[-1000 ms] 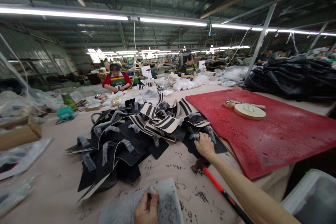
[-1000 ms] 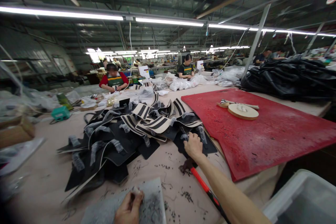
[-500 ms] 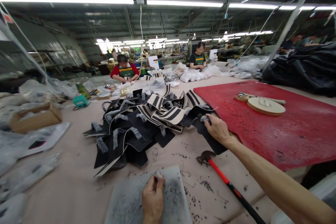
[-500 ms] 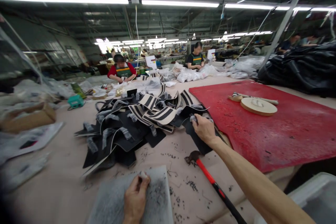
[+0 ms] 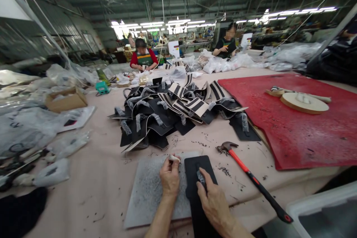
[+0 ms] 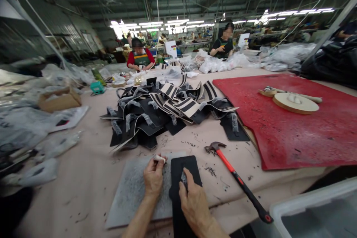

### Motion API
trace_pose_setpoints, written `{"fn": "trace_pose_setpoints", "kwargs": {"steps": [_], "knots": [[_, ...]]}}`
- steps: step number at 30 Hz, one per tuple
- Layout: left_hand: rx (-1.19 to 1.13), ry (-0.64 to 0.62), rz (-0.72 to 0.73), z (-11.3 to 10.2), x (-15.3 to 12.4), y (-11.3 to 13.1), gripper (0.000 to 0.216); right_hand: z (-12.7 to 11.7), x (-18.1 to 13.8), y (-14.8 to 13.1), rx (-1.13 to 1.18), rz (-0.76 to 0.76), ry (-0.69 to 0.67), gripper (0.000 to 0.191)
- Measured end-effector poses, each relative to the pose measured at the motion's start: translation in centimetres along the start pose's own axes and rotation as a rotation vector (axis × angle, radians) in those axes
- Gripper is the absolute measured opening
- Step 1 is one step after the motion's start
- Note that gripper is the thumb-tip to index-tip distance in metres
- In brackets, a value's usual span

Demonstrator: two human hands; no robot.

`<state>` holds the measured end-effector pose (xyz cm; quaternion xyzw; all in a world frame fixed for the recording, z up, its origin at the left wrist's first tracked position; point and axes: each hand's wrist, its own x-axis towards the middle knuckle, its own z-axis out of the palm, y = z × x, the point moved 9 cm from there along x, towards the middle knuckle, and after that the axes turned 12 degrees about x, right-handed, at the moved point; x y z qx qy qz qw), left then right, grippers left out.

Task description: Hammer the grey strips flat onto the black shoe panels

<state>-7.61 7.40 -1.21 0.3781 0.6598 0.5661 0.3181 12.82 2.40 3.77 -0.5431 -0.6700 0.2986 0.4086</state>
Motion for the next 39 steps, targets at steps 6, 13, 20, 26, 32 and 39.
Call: {"fn": "trace_pose_setpoints", "kwargs": {"steps": [6, 13, 20, 26, 32, 39], "knots": [[-0.033, -0.078, 0.029, 0.7, -0.4, 0.9, 0.039, 0.7, -0.3, 0.5, 0.004, -0.041, -0.028, 0.042], [0.004, -0.325, 0.086, 4.3, -1.0, 3.3, 0.03, 1.4, -0.5, 0.4, 0.037, -0.133, 0.056, 0.036], [0.049, -0.388, 0.075, 5.5, -1.0, 2.1, 0.029, 2.0, -0.7, -0.2, -0.18, -0.099, -0.094, 0.037], [0.02, -0.44, 0.034, 5.4, -1.1, 2.3, 0.031, 2.2, -1.4, 0.4, -0.271, -0.001, -0.22, 0.038], [0.124, -0.472, 0.073, 5.3, -1.6, 3.3, 0.025, 2.2, -1.3, 0.3, -0.289, -0.014, -0.205, 0.038], [0.166, -0.457, 0.118, 5.3, -1.7, 3.7, 0.023, 2.3, -1.4, 0.4, -0.327, 0.016, -0.254, 0.038]]}}
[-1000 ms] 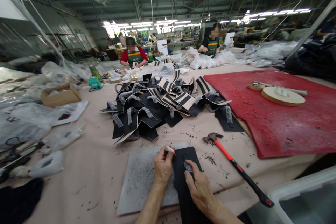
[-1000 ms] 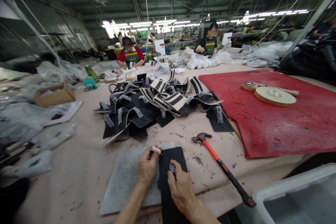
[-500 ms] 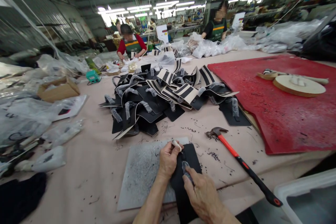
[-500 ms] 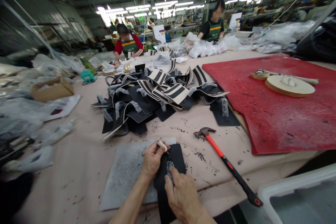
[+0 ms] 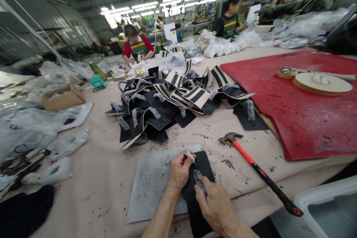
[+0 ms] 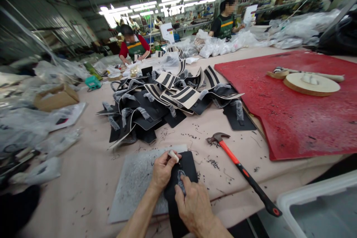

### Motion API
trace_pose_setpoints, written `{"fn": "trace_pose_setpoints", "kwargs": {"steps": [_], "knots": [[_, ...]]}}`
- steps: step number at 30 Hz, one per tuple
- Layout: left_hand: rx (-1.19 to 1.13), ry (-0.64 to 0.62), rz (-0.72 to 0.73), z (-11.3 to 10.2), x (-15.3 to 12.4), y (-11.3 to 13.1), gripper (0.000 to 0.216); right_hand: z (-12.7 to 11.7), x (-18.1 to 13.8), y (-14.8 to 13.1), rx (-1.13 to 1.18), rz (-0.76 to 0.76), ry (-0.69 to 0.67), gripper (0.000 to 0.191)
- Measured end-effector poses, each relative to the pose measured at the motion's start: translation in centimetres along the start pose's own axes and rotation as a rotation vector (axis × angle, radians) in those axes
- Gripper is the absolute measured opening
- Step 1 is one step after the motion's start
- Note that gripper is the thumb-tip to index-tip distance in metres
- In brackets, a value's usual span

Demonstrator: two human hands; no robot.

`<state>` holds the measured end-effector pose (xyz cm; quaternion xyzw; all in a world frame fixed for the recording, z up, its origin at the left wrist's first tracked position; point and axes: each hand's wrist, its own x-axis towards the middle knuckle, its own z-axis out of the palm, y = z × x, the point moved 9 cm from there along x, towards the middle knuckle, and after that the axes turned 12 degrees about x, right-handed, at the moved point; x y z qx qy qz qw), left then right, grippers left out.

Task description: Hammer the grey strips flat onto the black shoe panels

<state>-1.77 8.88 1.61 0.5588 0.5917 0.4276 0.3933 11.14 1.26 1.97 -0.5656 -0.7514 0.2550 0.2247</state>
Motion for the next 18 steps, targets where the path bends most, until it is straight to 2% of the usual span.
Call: {"fn": "trace_pose_setpoints", "kwargs": {"steps": [6, 10, 12, 15, 16, 18], "knots": [[0.129, 0.027, 0.109, 0.3, -0.2, 0.5, 0.015, 0.2, 0.0, -0.1, 0.053, 0.1, -0.11, 0.041], [0.251, 0.048, 0.253, 0.5, -0.9, 1.5, 0.015, -1.8, 0.2, 0.7, 0.285, 0.092, -0.137, 0.046], [0.293, 0.043, 0.309, 0.7, -1.3, 1.9, 0.017, -4.7, 0.6, 3.0, 0.312, 0.082, -0.022, 0.046], [0.314, 0.023, 0.338, 1.0, -1.5, 2.0, 0.018, -10.1, 0.8, 8.6, 0.027, 0.174, 0.234, 0.043], [0.311, 0.016, 0.332, 1.1, -1.5, 1.9, 0.017, -11.3, 0.8, 10.7, -0.059, 0.246, 0.254, 0.04], [0.295, 0.009, 0.304, 1.1, -1.3, 1.6, 0.017, -12.5, 0.6, 14.8, -0.077, 0.413, 0.204, 0.028]]}}
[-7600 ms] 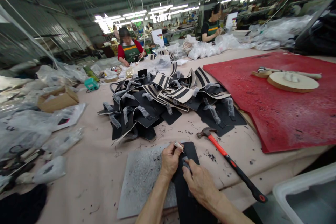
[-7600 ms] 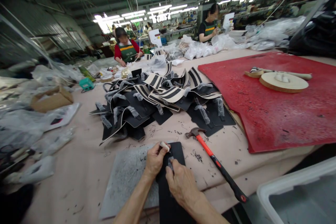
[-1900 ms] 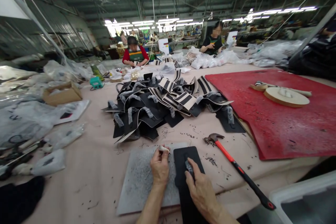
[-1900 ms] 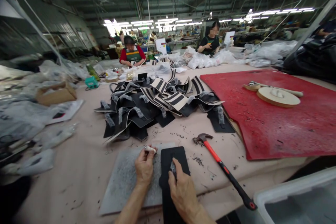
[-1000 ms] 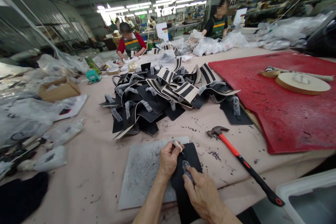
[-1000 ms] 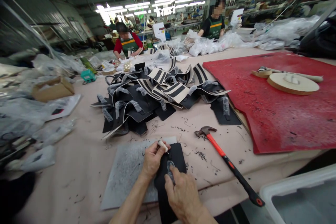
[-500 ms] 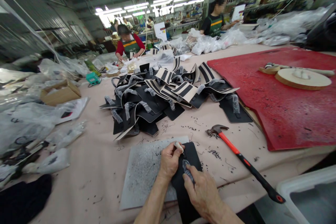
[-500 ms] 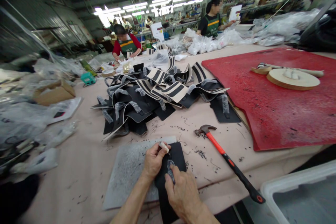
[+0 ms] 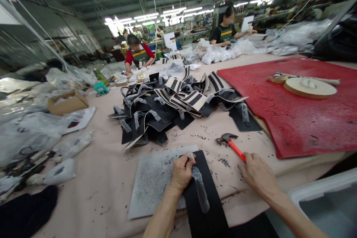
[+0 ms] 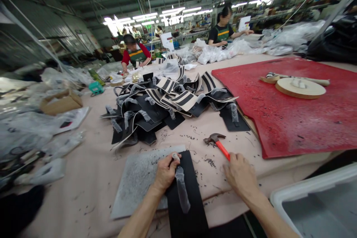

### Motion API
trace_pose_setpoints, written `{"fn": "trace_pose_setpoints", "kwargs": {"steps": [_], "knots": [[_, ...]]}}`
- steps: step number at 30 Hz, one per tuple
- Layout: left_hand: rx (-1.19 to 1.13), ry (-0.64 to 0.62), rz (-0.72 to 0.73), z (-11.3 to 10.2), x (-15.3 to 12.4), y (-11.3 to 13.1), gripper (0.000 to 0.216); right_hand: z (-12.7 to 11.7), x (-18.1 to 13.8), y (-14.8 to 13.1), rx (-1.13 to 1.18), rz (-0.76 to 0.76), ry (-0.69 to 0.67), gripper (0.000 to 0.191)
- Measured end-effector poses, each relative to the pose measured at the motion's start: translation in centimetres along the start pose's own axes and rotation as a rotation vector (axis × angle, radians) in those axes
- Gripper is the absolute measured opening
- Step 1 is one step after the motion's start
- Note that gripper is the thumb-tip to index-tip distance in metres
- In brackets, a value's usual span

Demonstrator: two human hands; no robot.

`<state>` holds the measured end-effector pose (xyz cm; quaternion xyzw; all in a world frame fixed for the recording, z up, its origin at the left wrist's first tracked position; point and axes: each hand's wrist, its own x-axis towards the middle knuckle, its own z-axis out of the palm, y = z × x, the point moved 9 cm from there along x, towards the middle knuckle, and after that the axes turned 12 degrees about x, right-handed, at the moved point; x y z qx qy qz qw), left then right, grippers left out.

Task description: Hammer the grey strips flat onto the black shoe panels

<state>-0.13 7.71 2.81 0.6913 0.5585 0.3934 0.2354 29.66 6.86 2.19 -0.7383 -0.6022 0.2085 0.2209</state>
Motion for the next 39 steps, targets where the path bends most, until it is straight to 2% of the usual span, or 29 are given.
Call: {"fn": "trace_pose_setpoints", "kwargs": {"steps": [2, 4, 8, 10, 12, 14, 16, 18, 21, 23, 25, 27, 28, 29, 30, 32, 34, 36, 39], "knots": [[-0.027, -0.001, -0.039, 0.1, 0.1, -0.5, 0.017, 0.3, 0.8, 2.4, 0.086, 0.132, -0.117, 0.012], [-0.049, 0.003, -0.066, 0.1, 0.2, -0.8, 0.016, 0.7, 0.9, 2.9, 0.193, 0.198, -0.219, 0.005], [-0.043, -0.001, -0.031, 0.1, 0.1, -0.3, 0.015, 1.4, -0.5, 0.0, 0.397, 0.257, -0.398, 0.013], [-0.019, -0.011, -0.006, 0.0, 0.1, 0.2, 0.015, 0.8, -1.4, -2.4, 0.486, 0.254, -0.415, 0.023], [0.002, -0.024, 0.012, 0.0, 0.0, 0.6, 0.015, -0.9, -2.0, -5.5, 0.542, 0.12, -0.335, 0.035], [0.015, -0.036, 0.028, 0.0, 0.0, 1.0, 0.016, -3.3, -2.7, -8.9, 0.51, -0.152, -0.166, 0.04], [0.02, -0.037, 0.039, 0.1, 0.0, 1.1, 0.017, -4.7, -4.2, -11.8, 0.374, -0.446, -0.034, 0.038], [0.038, -0.036, 0.037, 0.2, 0.0, 1.0, 0.016, -4.4, -5.4, -13.4, 0.189, -0.631, -0.021, 0.035], [0.068, -0.043, 0.038, 0.4, 0.0, 0.7, 0.016, -4.6, -5.7, -15.2, -0.014, -0.751, -0.093, 0.031], [0.058, -0.048, 0.046, 0.4, 0.0, 0.6, 0.015, -7.3, -5.5, -17.1, 0.011, -0.784, -0.045, 0.03], [0.038, -0.05, 0.053, 0.5, 0.0, 0.6, 0.015, -11.2, -5.2, -18.5, 0.178, -0.764, 0.131, 0.029], [0.032, -0.051, 0.051, 0.4, 0.0, 0.6, 0.015, -14.0, -5.4, -18.0, 0.384, -0.685, 0.369, 0.027], [0.033, -0.05, 0.048, 0.4, 0.0, 0.6, 0.016, -13.9, -5.8, -17.5, 0.434, -0.669, 0.422, 0.026], [0.04, -0.052, 0.044, 0.4, 0.0, 0.6, 0.016, -12.9, -6.0, -16.9, 0.433, -0.666, 0.411, 0.027], [0.05, -0.055, 0.04, 0.4, 0.0, 0.6, 0.016, -11.1, -6.2, -16.5, 0.373, -0.696, 0.33, 0.028], [0.072, -0.063, 0.035, 0.5, 0.0, 0.5, 0.016, -5.6, -5.8, -14.8, 0.153, -0.654, -0.005, 0.029], [0.07, -0.062, 0.034, 0.5, -0.1, 0.5, 0.017, -2.2, -5.1, -11.7, -0.001, -0.513, -0.228, 0.026], [0.032, -0.047, 0.031, 0.4, -0.1, 0.5, 0.018, -1.3, -3.8, -9.1, -0.036, -0.38, -0.287, 0.028], [-0.014, -0.028, 0.026, 0.2, -0.1, 0.6, 0.019, -0.7, -1.6, -5.7, -0.01, -0.275, -0.283, 0.037]]}}
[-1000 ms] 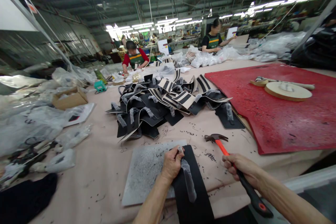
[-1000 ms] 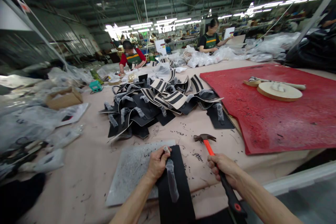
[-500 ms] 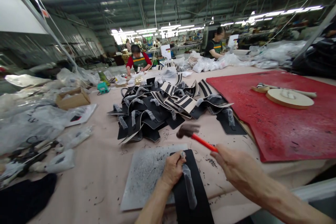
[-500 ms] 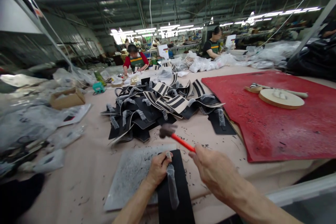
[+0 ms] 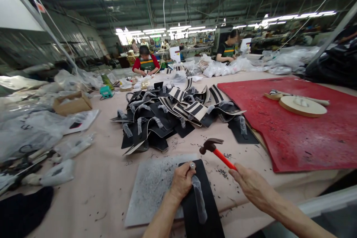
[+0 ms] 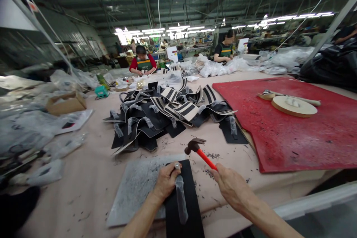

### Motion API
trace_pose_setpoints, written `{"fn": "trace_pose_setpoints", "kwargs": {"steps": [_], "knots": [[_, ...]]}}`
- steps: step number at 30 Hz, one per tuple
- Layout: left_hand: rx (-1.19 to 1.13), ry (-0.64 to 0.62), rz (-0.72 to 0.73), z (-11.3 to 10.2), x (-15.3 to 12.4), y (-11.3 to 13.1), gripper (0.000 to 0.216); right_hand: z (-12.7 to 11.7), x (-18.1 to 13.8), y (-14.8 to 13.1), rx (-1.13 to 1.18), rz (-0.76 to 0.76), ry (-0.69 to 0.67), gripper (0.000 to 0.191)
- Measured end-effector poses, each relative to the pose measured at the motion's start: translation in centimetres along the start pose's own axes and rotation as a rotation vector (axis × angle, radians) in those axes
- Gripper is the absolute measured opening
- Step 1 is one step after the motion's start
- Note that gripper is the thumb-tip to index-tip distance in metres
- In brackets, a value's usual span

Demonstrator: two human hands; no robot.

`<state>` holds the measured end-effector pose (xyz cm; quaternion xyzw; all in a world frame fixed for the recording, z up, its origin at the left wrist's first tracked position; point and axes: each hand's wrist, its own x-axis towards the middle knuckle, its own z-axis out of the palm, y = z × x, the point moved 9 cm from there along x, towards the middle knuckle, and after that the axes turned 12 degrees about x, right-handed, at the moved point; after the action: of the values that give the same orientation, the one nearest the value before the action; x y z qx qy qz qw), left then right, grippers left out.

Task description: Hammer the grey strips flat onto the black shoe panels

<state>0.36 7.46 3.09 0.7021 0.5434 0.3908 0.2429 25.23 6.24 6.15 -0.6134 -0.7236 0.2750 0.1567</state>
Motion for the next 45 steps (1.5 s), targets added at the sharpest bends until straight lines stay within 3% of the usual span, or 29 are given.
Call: {"fn": "trace_pose_setpoints", "kwargs": {"steps": [4, 6, 9, 11, 13, 16, 19, 22, 25, 28, 32, 35, 38, 45], "knots": [[-0.003, 0.003, -0.001, -0.1, 0.1, 0.0, 0.017, 1.7, 1.7, 4.6, -0.105, 0.104, 0.029, 0.033], [-0.006, 0.008, -0.002, -0.2, 0.1, 0.0, 0.017, 2.0, 2.0, 4.2, -0.18, 0.081, 0.114, 0.028], [0.004, 0.007, -0.006, -0.2, 0.1, 0.0, 0.015, 2.7, 0.9, -2.2, -0.199, -0.224, 0.207, 0.041], [0.011, 0.003, -0.015, -0.1, 0.1, -0.1, 0.015, 4.9, -0.7, -7.8, -0.147, -0.515, 0.064, 0.054], [-0.001, 0.004, -0.045, -0.1, 0.1, -0.4, 0.015, 7.4, -2.4, -11.7, -0.131, -0.697, -0.127, 0.058], [-0.061, 0.046, -0.15, -0.4, 0.2, -1.5, 0.013, 9.4, -3.0, -13.5, -0.195, -0.731, -0.208, 0.044], [-0.174, 0.179, -0.291, -1.5, 0.3, -3.0, 0.018, 9.3, -2.7, -13.6, -0.267, -0.758, -0.158, 0.034], [-0.367, 0.347, -0.458, -2.3, -0.1, -5.1, 0.031, 8.1, -2.5, -14.0, -0.333, -0.797, -0.063, 0.037], [-0.499, 0.453, -0.554, -2.9, -0.4, -6.4, 0.039, 6.9, -2.1, -14.7, -0.415, -0.757, 0.008, 0.027], [-0.508, 0.547, -0.532, -5.1, -0.3, -6.7, 0.038, 5.7, -1.3, -15.4, -0.508, -0.665, 0.059, 0.017], [-0.392, 0.645, -0.479, -9.3, -0.5, -6.1, 0.037, 4.2, 0.8, -14.5, -0.525, -0.38, 0.03, 0.021], [-0.296, 0.634, -0.44, -10.8, -0.6, -4.9, 0.033, 3.9, 1.8, -13.3, -0.418, -0.193, 0.015, 0.023], [-0.256, 0.55, -0.38, -9.7, -0.4, -3.6, 0.028, 5.0, 1.9, -12.2, -0.257, -0.107, 0.031, 0.029], [-0.353, 0.313, -0.309, -4.0, 1.4, -3.2, 0.025, 7.4, 1.4, -11.2, -0.1, -0.102, 0.1, 0.028]]}}
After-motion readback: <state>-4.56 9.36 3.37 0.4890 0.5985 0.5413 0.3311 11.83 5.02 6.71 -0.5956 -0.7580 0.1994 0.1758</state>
